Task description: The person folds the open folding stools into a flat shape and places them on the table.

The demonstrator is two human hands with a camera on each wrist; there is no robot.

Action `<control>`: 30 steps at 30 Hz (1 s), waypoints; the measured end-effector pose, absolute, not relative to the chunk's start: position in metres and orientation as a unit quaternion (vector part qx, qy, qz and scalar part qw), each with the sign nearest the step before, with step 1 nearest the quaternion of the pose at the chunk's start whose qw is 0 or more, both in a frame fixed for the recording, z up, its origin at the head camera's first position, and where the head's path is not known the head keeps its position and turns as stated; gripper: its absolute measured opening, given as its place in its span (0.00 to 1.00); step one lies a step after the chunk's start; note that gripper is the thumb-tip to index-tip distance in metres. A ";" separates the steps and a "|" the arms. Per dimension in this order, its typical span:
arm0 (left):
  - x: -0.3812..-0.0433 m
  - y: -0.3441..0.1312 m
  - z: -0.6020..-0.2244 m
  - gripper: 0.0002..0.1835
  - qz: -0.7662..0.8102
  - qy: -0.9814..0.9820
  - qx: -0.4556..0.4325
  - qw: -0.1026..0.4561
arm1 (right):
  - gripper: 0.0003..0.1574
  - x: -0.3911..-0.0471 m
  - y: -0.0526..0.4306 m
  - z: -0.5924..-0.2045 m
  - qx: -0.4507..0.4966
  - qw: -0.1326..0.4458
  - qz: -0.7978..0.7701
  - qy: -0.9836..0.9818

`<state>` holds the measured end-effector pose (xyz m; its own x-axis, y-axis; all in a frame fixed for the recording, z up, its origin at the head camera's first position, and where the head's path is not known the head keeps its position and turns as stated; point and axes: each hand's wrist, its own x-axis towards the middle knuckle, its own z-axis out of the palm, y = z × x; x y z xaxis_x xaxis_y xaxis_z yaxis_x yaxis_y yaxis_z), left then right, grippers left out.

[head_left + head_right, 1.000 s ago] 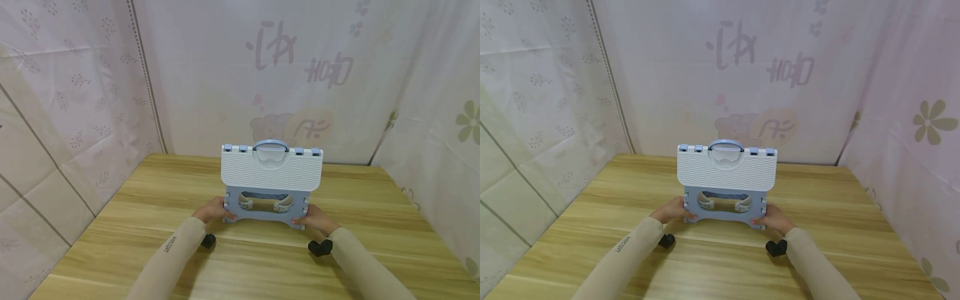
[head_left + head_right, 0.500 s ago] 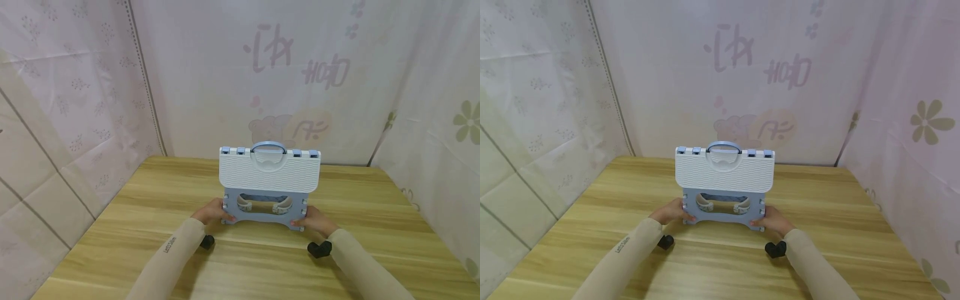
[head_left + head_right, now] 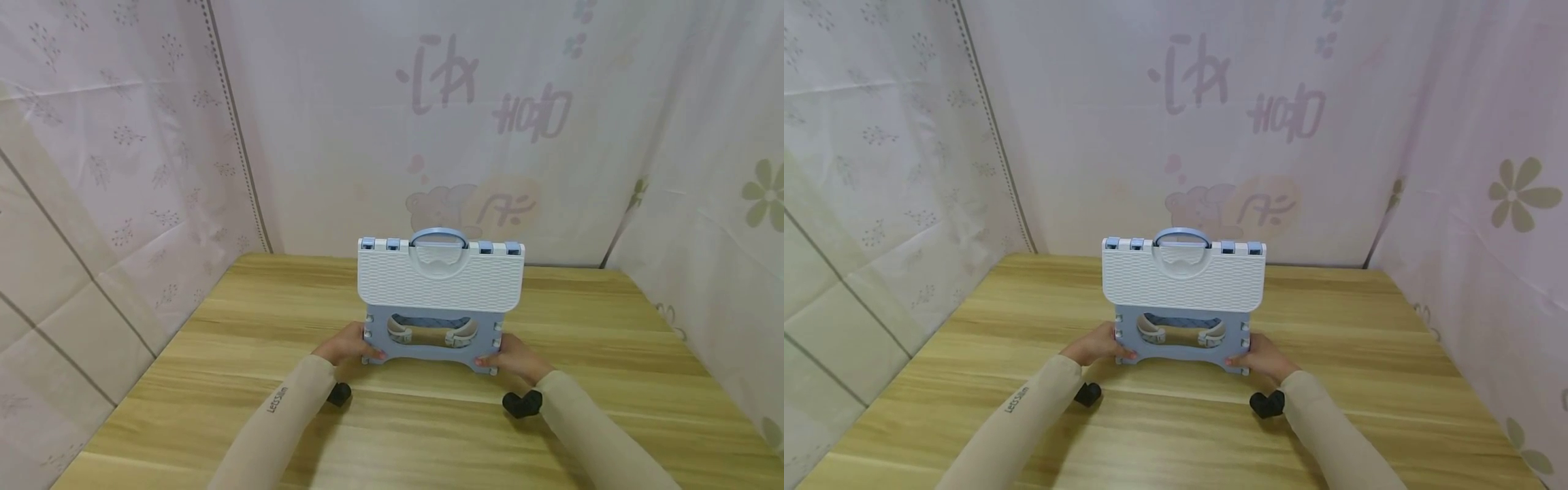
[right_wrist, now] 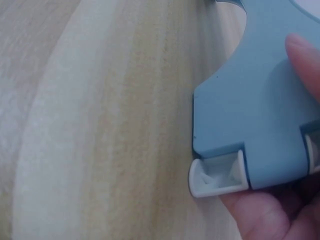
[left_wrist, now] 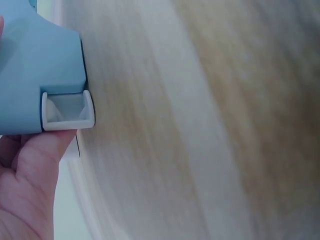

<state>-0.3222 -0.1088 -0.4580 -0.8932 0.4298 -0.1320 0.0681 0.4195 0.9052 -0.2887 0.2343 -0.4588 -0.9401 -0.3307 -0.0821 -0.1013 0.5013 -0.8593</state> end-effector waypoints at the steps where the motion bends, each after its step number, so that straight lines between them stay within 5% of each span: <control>1: -0.322 -0.109 -0.458 0.25 0.518 0.824 0.150 0.175 | 0.38 -0.289 0.234 -0.459 -0.125 0.120 -0.482 0.859; 30: -0.320 -0.108 -0.455 0.25 0.516 0.826 0.150 0.174 | 0.35 -0.292 0.236 -0.462 -0.128 0.112 -0.484 0.858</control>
<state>-0.3197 -0.1081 -0.4554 -0.8945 0.4270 -0.1325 0.0683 0.4234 0.9033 -0.2921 0.2357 -0.4617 -0.9420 -0.3286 -0.0690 -0.1112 0.4992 -0.8593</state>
